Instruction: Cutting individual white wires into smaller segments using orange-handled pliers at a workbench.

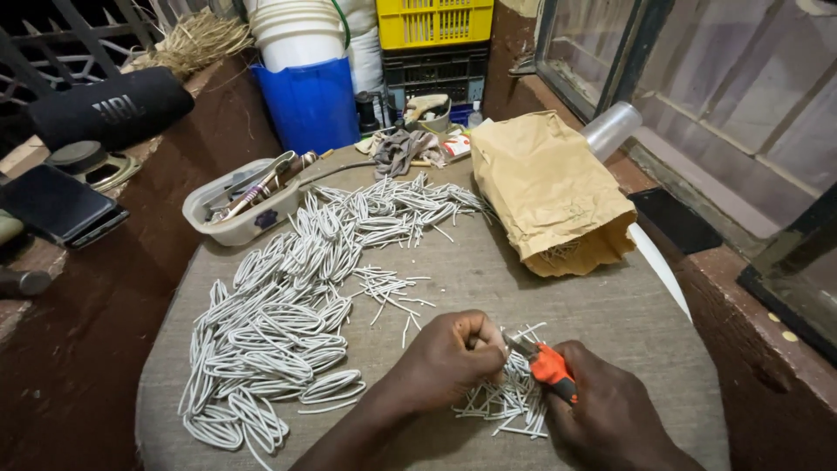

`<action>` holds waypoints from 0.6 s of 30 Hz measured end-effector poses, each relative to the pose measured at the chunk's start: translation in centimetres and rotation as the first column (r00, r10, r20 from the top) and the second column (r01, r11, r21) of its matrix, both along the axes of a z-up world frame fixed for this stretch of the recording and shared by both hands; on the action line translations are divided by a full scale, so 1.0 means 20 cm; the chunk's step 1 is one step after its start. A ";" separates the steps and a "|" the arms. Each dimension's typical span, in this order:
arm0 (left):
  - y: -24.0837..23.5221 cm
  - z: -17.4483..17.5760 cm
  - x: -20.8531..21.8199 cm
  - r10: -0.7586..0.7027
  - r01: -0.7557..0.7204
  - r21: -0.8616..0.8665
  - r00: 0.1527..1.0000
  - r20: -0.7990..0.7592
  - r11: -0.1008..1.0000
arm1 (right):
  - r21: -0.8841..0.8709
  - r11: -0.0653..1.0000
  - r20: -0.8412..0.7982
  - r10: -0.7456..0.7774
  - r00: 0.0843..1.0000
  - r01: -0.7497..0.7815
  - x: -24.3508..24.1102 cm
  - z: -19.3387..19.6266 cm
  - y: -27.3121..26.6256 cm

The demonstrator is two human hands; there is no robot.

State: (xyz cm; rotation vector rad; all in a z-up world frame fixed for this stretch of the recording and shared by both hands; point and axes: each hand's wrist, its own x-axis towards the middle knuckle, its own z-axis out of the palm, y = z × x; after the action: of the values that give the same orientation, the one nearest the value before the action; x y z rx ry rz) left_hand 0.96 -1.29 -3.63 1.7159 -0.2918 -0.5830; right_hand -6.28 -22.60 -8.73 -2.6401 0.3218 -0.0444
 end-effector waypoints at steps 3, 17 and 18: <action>0.03 -0.07 0.01 -0.253 0.254 -0.021 0.967 0.012 0.967 | 0.014 0.995 -0.053 -0.098 0.994 0.099 0.00 0.08 0.04; 0.20 0.39 -0.02 0.467 -0.486 0.350 0.873 0.142 0.801 | -0.183 0.921 -0.196 0.308 0.931 -0.343 0.07 0.01 -0.21; 0.24 0.33 0.02 0.405 -0.546 0.421 0.831 0.380 0.724 | -0.185 0.919 -0.277 0.291 0.916 -0.348 0.06 0.03 -0.20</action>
State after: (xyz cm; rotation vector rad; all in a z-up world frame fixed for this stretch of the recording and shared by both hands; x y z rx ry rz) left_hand 1.38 3.56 2.91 2.2926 0.1587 -0.0261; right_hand -5.08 -26.61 -8.09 -2.8997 -0.0496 0.3776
